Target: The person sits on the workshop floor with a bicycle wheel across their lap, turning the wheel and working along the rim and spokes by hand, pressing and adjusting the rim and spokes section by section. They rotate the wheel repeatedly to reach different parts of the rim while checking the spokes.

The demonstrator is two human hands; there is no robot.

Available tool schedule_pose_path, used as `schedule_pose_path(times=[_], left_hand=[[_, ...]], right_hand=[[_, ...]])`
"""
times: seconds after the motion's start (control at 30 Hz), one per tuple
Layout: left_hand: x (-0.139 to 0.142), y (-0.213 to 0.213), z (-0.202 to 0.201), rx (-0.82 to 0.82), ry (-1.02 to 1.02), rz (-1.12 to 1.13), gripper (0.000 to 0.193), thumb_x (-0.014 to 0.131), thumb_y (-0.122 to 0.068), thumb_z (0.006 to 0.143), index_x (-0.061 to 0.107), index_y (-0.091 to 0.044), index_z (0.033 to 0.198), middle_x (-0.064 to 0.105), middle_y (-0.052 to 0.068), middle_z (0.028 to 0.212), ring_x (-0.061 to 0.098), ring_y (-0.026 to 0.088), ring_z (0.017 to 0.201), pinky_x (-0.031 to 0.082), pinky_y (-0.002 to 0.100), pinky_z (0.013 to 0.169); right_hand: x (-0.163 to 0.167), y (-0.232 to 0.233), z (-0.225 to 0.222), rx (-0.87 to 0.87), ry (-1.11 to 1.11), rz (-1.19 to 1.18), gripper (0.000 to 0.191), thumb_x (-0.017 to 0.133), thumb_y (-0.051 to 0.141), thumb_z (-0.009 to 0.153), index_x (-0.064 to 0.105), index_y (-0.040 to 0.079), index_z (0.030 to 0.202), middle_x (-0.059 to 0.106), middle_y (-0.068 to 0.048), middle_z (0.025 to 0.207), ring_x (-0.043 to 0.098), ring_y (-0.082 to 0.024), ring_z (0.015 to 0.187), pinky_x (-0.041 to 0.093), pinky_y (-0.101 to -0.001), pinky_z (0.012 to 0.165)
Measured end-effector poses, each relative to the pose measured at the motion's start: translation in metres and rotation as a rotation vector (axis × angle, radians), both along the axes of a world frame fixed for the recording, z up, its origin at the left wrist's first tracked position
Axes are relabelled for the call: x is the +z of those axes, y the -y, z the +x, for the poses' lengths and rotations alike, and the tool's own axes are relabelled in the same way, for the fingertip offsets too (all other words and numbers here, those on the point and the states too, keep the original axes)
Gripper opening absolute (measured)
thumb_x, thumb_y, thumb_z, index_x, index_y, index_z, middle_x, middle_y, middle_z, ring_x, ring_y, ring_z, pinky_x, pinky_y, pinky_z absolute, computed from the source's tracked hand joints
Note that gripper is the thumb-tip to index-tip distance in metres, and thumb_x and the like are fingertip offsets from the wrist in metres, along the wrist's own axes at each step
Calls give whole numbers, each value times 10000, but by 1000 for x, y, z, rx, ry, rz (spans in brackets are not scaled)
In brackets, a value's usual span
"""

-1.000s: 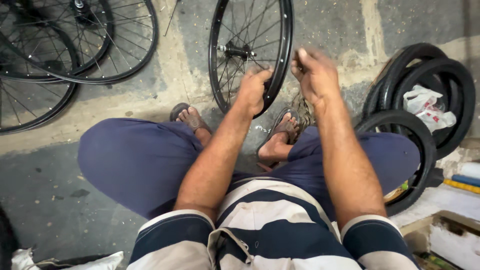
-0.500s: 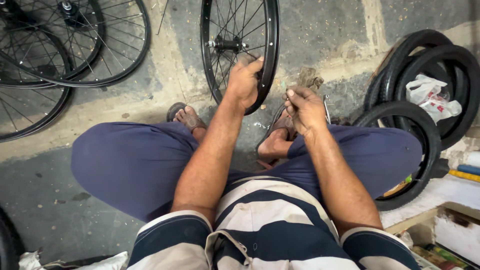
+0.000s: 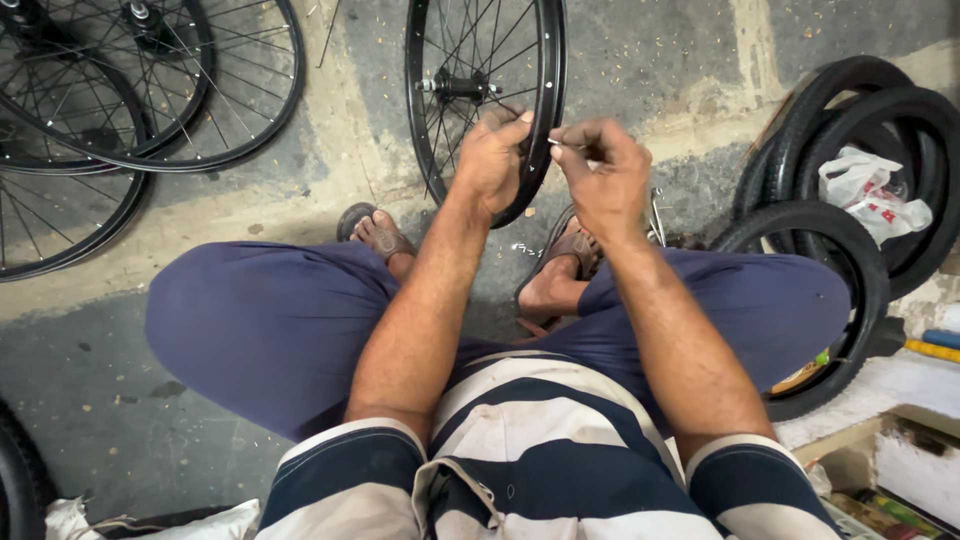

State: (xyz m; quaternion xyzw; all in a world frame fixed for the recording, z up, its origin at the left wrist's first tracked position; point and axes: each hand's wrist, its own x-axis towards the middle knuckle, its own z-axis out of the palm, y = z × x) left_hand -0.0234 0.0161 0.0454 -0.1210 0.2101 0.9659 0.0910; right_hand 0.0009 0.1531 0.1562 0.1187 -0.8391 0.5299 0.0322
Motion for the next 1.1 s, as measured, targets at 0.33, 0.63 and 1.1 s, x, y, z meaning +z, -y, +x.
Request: schedule_pose_path(times=[0.33,0.63,1.1], left_hand=[[1,-1,-1,16,47,-36,267,695,-91,960,564,41,1152,658,134,998,653,229,897,540,370,791],[-27,-9,-2,28,-54,-51,249,721,-110,974,600,49,1123,655,113,956,634,212,836,524,362,745],[-33,-1,1,-14,-283,-121,280,685,-106,1054,620,92,1241,704,140,1121,664,194,995,526,349,923]], right_hand=[[12,14,-12,34,-280,264,217,800,-40,864,611,11,957,757,-108,921,745,-192,800,582,-305,712],[6,12,-9,45,-323,307,208,817,-52,860,651,18,965,674,-108,840,683,-232,725,536,-336,667],[-2,-3,-11,137,-543,758,207,863,104,942,746,106,1114,578,-128,1042,606,-336,946,488,-465,780]])
